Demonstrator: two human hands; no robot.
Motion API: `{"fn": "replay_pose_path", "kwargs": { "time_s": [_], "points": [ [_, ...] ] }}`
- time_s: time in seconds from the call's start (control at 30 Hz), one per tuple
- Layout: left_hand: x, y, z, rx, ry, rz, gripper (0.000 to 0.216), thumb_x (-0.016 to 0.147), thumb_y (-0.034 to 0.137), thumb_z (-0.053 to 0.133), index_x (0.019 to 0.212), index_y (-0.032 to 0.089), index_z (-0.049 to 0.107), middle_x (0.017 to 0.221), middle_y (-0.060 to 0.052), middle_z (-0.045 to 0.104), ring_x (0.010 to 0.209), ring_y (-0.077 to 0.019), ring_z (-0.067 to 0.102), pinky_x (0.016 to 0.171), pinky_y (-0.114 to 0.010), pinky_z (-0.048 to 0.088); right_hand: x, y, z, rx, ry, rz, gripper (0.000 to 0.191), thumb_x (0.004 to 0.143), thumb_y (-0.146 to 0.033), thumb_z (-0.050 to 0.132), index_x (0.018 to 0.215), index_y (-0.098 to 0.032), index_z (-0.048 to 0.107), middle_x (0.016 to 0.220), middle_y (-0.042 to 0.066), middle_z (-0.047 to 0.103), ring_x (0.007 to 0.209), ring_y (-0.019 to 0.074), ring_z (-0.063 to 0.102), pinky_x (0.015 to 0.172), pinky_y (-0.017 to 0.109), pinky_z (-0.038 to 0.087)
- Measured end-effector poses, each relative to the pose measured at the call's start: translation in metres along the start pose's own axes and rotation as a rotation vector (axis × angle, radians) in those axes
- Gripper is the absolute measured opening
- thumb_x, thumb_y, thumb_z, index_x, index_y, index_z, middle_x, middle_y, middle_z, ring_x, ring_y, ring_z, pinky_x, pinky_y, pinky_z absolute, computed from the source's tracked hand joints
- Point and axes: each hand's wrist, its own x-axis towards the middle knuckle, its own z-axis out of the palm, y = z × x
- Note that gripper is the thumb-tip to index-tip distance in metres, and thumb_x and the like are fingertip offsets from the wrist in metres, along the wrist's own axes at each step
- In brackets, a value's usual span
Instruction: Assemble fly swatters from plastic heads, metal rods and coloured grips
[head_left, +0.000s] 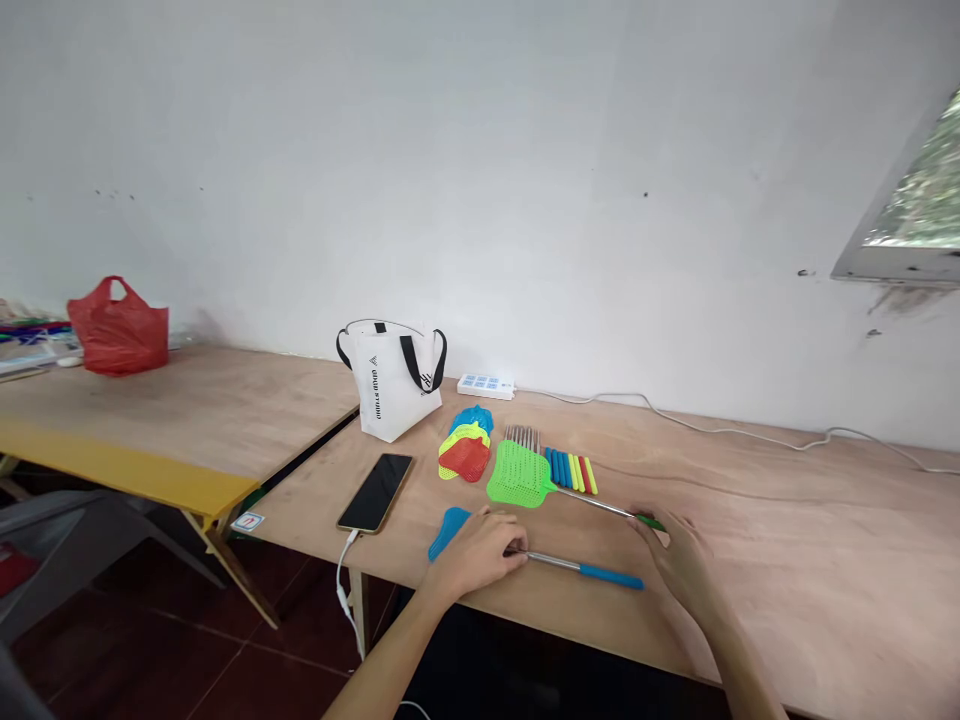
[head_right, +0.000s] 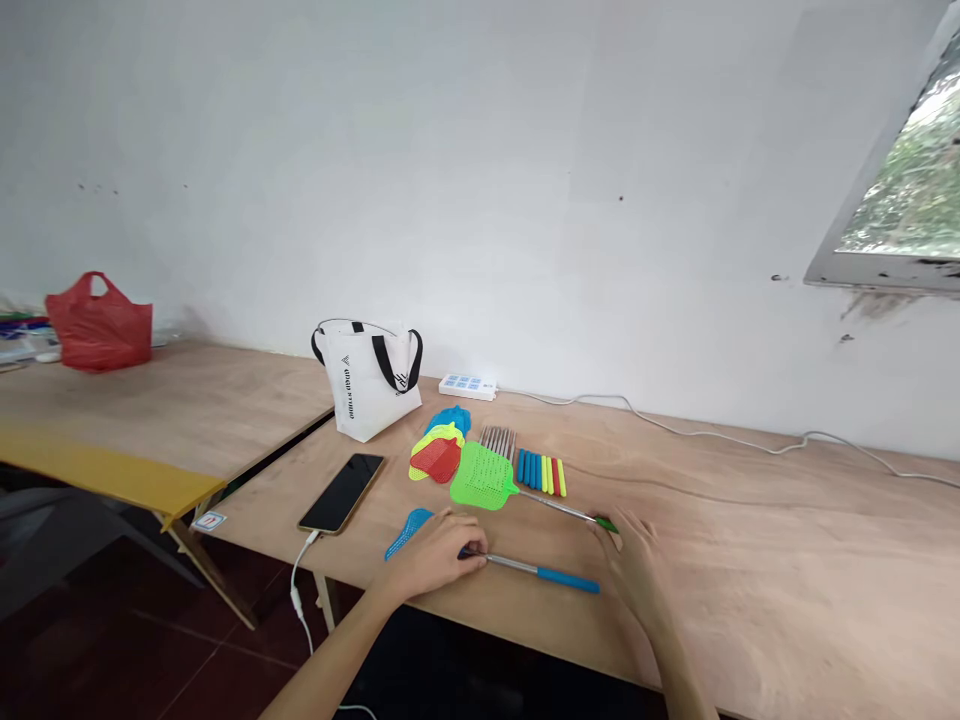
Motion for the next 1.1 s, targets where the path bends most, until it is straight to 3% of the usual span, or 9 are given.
{"fn": "replay_pose_path", "kwargs": {
  "time_s": [0.23,0.37,0.43,0.53,0.63,0.77,0.87,1.0,1.1],
  "points": [
    [-0.004,0.020,-0.018,-0.085,0.181,0.118,0.005,0.096,0.022,0.063,0.096,0.023,0.068,0.099,0.001,0.070,0.097,-0.0181,0.065,0.086,-0.030,0.048,-0.001,-0.021,-0.009,0.014,0.008,-0.068,0.045,0.097,-0.063,0.043,0.094,-0.028,0.071,0.097,0.004,0.076,0.093,0.0263,0.069,0.084,0.041,0.049],
    [-0.007,0.034,-0.028,-0.004,0.396,0.190,0.021,0.101,0.024,0.056,0.121,0.026,0.061,0.121,-0.003,0.066,0.115,-0.0199,0.060,0.104,-0.037,0.043,-0.005,-0.053,-0.010,0.032,-0.061,-0.228,0.037,0.102,-0.055,0.043,0.099,-0.028,0.070,0.098,0.003,0.075,0.091,0.0224,0.069,0.084,0.036,0.047],
    [-0.007,0.034,-0.028,0.067,0.453,0.179,0.020,0.102,0.028,0.055,0.121,0.026,0.060,0.126,-0.004,0.065,0.123,-0.0222,0.057,0.114,-0.045,0.035,-0.009,-0.073,-0.012,0.009,-0.078,-0.277,0.037,0.104,-0.051,0.041,0.102,-0.029,0.070,0.099,0.004,0.075,0.089,0.0210,0.069,0.083,0.035,0.046],
    [-0.005,0.026,-0.027,0.096,0.457,0.148,0.015,0.105,0.033,0.051,0.101,0.024,0.062,0.105,0.001,0.070,0.111,-0.0188,0.063,0.120,-0.048,0.027,-0.015,-0.096,-0.014,-0.058,-0.100,-0.310,0.039,0.107,-0.045,0.034,0.109,-0.029,0.070,0.103,0.005,0.074,0.090,0.0203,0.068,0.080,0.033,0.045],
    [-0.004,0.019,-0.025,0.108,0.416,0.140,0.023,0.107,0.035,0.046,0.093,0.023,0.061,0.088,0.004,0.071,0.086,-0.0148,0.066,0.119,-0.046,0.029,-0.020,-0.106,-0.011,-0.135,-0.137,-0.349,0.041,0.107,-0.048,0.033,0.116,-0.031,0.069,0.102,0.006,0.073,0.090,0.0207,0.067,0.081,0.034,0.045],
    [-0.003,0.017,-0.025,0.106,0.404,0.195,0.025,0.106,0.036,0.048,0.090,0.022,0.061,0.086,0.004,0.073,0.079,-0.0143,0.064,0.116,-0.044,0.031,-0.025,-0.109,-0.003,-0.253,-0.082,-0.343,0.052,0.105,-0.057,0.031,0.093,-0.029,0.073,0.080,0.004,0.070,0.072,0.0182,0.067,0.065,0.029,0.041],
    [-0.005,0.015,-0.029,0.096,0.400,0.240,0.025,0.107,0.033,0.047,0.090,0.022,0.063,0.086,0.005,0.073,0.078,-0.0127,0.063,0.115,-0.041,0.030,-0.028,-0.109,-0.001,-0.243,-0.134,-0.327,0.059,0.106,-0.056,0.026,0.082,-0.028,0.072,0.070,0.002,0.070,0.062,0.0166,0.066,0.055,0.027,0.035],
    [-0.012,0.001,-0.044,0.120,0.398,0.239,0.027,0.107,0.034,0.048,0.091,0.023,0.066,0.086,0.006,0.073,0.079,-0.0122,0.063,0.115,-0.040,0.029,-0.022,-0.087,-0.011,-0.182,-0.212,-0.286,0.056,0.104,-0.060,0.029,0.085,-0.030,0.073,0.075,0.002,0.076,0.065,0.0194,0.069,0.060,0.029,0.041],
    [-0.019,-0.014,-0.061,0.127,0.437,0.175,0.026,0.106,0.034,0.049,0.089,0.023,0.066,0.087,0.006,0.074,0.080,-0.0127,0.063,0.114,-0.039,0.029,-0.011,-0.051,-0.029,-0.126,-0.131,-0.269,0.056,0.102,-0.062,0.032,0.085,-0.030,0.075,0.088,0.005,0.078,0.079,0.0220,0.071,0.075,0.033,0.048]
  ]
}}
